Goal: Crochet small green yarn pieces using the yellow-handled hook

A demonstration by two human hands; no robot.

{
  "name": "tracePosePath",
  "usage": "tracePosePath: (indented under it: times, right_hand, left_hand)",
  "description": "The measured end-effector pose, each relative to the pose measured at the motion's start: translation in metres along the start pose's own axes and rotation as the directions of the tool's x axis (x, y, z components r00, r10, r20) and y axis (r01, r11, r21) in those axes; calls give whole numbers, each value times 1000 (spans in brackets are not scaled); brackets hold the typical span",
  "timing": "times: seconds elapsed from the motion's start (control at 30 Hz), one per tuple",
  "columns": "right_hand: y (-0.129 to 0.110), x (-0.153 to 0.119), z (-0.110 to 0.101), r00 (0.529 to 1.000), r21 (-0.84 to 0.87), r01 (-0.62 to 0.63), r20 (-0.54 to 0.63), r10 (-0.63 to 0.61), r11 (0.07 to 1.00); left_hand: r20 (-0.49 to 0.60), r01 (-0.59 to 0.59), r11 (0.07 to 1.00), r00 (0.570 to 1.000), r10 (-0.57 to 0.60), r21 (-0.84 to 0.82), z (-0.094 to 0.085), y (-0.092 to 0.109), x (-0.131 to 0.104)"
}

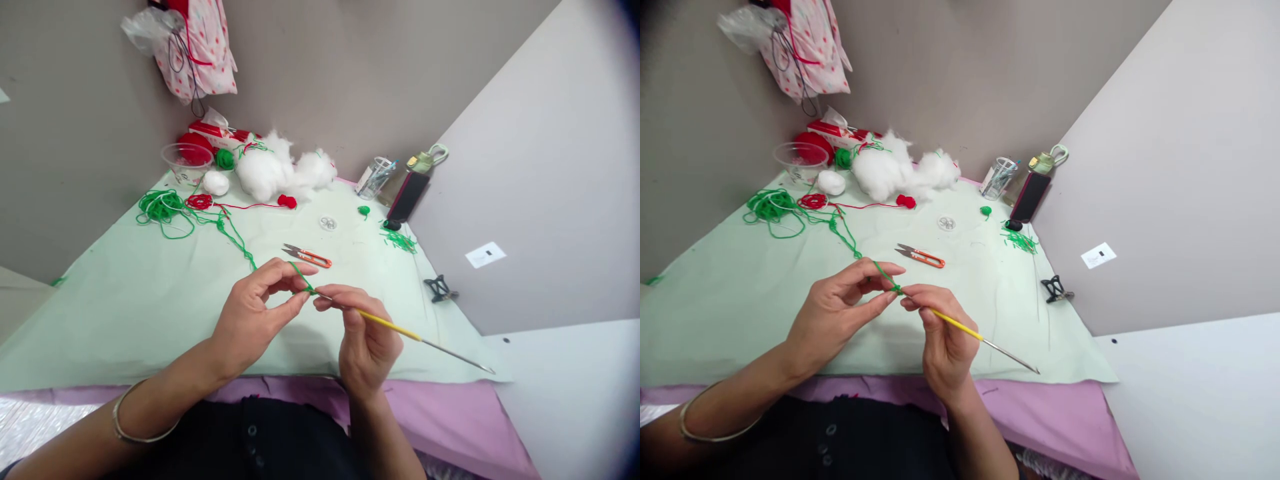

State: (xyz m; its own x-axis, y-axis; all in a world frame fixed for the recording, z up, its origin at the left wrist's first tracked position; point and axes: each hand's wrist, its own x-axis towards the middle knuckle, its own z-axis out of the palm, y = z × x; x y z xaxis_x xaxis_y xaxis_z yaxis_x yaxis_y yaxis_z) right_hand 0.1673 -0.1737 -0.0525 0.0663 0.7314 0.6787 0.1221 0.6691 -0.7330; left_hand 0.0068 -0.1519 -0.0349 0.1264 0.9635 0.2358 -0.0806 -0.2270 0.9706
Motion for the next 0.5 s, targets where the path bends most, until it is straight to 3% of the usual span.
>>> tracePosePath:
  times: [0.17, 0.5]
  right_hand:
    - [1, 0, 1, 1000, 35, 0, -10, 0, 999]
    - [1, 0, -1, 1000, -60, 8, 14, -7, 998]
  left_hand:
    - [2, -37, 999, 999, 37, 26, -1, 0, 0]
    - [9, -157, 980, 988, 157, 122, 1, -5, 0]
